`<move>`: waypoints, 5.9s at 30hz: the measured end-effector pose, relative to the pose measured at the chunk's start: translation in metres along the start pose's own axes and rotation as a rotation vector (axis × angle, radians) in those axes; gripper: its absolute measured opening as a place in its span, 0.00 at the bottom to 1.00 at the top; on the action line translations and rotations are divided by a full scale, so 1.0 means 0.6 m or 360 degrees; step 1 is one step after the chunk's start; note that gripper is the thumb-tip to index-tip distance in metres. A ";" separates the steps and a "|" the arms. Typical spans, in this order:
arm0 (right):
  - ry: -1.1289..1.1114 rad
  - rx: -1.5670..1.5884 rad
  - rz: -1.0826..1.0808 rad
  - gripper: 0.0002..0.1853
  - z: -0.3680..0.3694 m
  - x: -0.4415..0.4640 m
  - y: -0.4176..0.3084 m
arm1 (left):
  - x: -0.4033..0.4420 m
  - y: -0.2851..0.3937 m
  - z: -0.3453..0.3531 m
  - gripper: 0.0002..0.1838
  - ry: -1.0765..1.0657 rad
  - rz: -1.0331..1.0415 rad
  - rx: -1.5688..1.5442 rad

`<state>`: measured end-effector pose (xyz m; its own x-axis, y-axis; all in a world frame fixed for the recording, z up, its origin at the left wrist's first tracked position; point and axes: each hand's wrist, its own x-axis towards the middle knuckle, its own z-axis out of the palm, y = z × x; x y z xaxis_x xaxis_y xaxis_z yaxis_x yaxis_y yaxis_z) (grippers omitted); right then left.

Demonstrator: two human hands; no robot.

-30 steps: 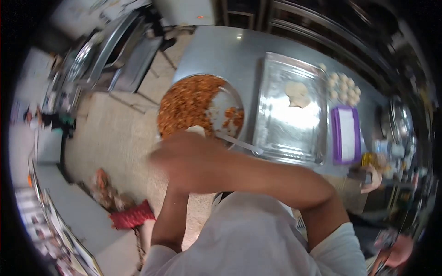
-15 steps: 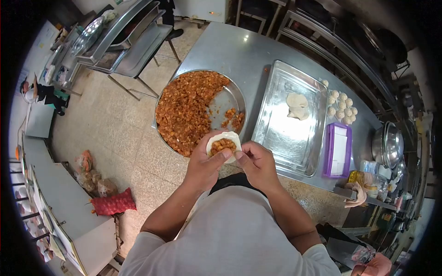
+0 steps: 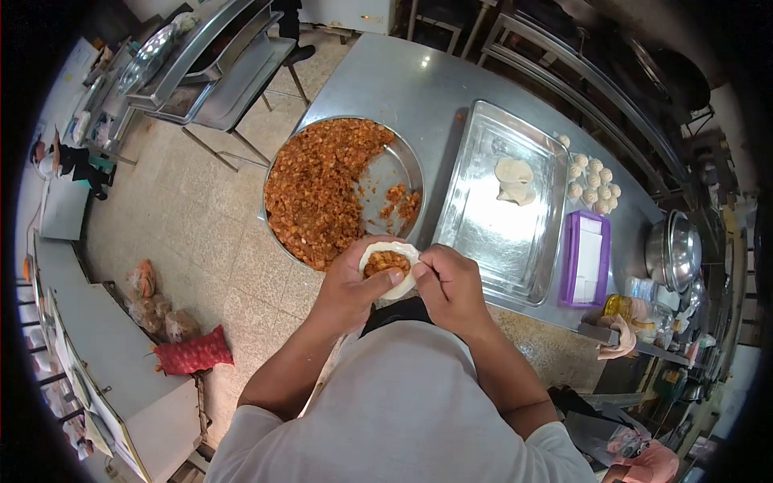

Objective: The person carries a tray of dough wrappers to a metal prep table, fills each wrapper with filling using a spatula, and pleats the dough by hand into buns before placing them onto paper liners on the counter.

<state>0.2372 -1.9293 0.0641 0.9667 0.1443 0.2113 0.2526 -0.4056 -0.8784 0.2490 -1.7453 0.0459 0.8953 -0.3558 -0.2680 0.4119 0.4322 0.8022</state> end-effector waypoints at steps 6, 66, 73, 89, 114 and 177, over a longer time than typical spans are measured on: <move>0.0066 0.0179 0.0067 0.03 -0.011 0.010 -0.027 | 0.002 0.014 0.006 0.23 -0.0093 -0.0016 0.0293; -0.0076 -0.0066 -0.0051 0.04 0.000 0.015 0.013 | 0.020 0.016 -0.003 0.17 -0.0254 -0.0565 -0.0019; 0.0000 -0.0023 -0.0093 0.05 0.005 0.020 0.003 | 0.034 0.010 -0.021 0.18 -0.0367 -0.0401 0.0609; -0.0051 -0.0065 -0.0198 0.05 0.005 0.021 -0.013 | 0.036 -0.016 -0.026 0.26 -0.0304 -0.0488 0.0218; 0.0019 -0.0023 -0.0111 0.04 0.000 0.005 0.005 | 0.041 -0.027 0.000 0.28 -0.0185 -0.0056 0.0460; 0.0493 -0.0782 -0.0206 0.13 -0.131 -0.112 0.100 | 0.139 -0.173 0.172 0.31 -0.0205 -0.0591 0.0025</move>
<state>0.1905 -2.0341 0.0309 0.8751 -0.0199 0.4835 0.2870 -0.7830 -0.5518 0.2636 -1.9055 -0.0044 0.6569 -0.5872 -0.4729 0.7001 0.2424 0.6716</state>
